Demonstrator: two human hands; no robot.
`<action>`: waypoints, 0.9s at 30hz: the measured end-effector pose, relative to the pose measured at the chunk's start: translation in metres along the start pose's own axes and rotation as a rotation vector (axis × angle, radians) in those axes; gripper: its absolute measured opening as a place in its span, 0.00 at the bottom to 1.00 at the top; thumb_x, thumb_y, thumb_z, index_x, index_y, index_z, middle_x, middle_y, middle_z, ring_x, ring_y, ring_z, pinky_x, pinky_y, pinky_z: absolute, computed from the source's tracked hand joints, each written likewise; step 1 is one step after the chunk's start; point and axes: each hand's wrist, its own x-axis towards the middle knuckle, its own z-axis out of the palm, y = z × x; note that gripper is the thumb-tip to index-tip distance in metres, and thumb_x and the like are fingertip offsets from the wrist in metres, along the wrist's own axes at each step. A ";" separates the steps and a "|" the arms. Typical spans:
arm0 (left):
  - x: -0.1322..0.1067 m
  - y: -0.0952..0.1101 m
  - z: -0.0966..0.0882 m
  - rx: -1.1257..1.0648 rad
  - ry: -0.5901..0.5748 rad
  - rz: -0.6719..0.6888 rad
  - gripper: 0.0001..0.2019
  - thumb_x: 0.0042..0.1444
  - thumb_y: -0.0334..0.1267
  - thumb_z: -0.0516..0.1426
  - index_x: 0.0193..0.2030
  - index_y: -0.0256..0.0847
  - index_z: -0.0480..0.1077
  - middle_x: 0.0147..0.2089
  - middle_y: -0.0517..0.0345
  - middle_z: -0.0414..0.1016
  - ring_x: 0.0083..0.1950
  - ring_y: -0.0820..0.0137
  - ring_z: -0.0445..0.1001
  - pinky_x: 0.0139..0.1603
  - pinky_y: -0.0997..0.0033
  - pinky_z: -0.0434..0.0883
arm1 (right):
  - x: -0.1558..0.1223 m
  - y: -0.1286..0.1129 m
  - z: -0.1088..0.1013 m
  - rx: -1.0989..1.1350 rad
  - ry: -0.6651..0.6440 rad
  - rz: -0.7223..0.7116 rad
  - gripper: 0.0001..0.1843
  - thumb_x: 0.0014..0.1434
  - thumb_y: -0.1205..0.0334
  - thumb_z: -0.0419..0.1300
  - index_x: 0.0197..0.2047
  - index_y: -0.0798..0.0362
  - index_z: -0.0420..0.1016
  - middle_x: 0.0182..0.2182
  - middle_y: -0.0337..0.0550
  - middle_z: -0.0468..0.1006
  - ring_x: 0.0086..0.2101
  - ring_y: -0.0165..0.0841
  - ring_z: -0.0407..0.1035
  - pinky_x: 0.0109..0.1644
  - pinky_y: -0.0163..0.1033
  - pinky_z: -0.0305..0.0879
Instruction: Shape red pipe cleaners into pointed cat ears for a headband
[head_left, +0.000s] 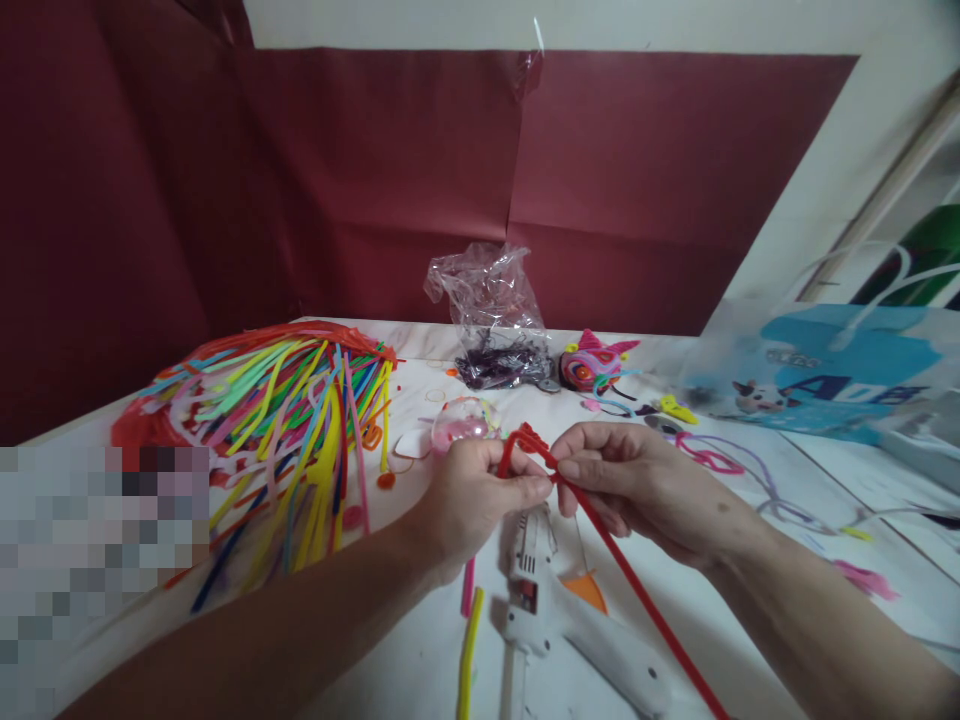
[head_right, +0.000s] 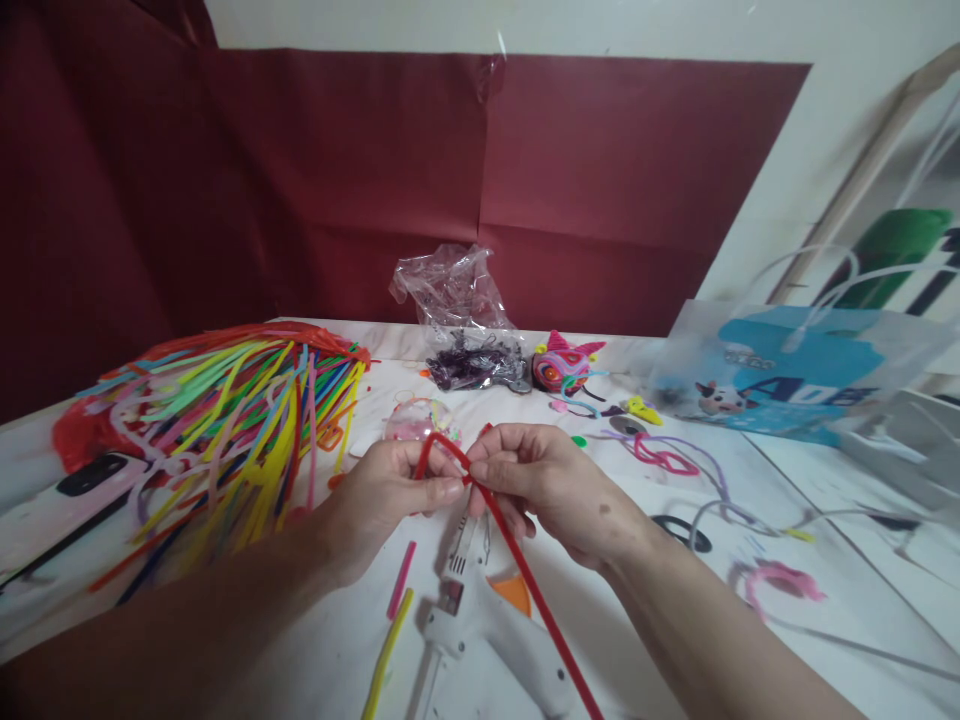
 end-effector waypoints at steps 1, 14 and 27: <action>0.000 0.000 0.000 -0.007 0.004 0.002 0.05 0.41 0.30 0.58 0.20 0.34 0.66 0.20 0.61 0.68 0.23 0.79 0.61 0.27 0.78 0.59 | 0.000 0.000 -0.001 -0.003 -0.004 0.004 0.07 0.49 0.63 0.63 0.26 0.58 0.72 0.17 0.40 0.76 0.11 0.19 0.57 0.13 0.25 0.49; 0.002 -0.004 0.001 0.007 0.073 0.058 0.03 0.42 0.31 0.59 0.23 0.34 0.68 0.23 0.61 0.69 0.26 0.77 0.65 0.30 0.75 0.64 | 0.001 0.001 -0.002 -0.095 0.024 0.081 0.14 0.48 0.59 0.63 0.19 0.59 0.72 0.14 0.38 0.71 0.13 0.20 0.53 0.15 0.28 0.43; 0.001 0.001 0.001 0.026 0.006 0.007 0.05 0.43 0.32 0.59 0.22 0.33 0.67 0.21 0.62 0.66 0.24 0.78 0.62 0.28 0.76 0.61 | 0.001 -0.001 -0.001 0.047 0.060 0.121 0.09 0.40 0.64 0.66 0.16 0.58 0.72 0.11 0.37 0.70 0.13 0.21 0.54 0.16 0.29 0.46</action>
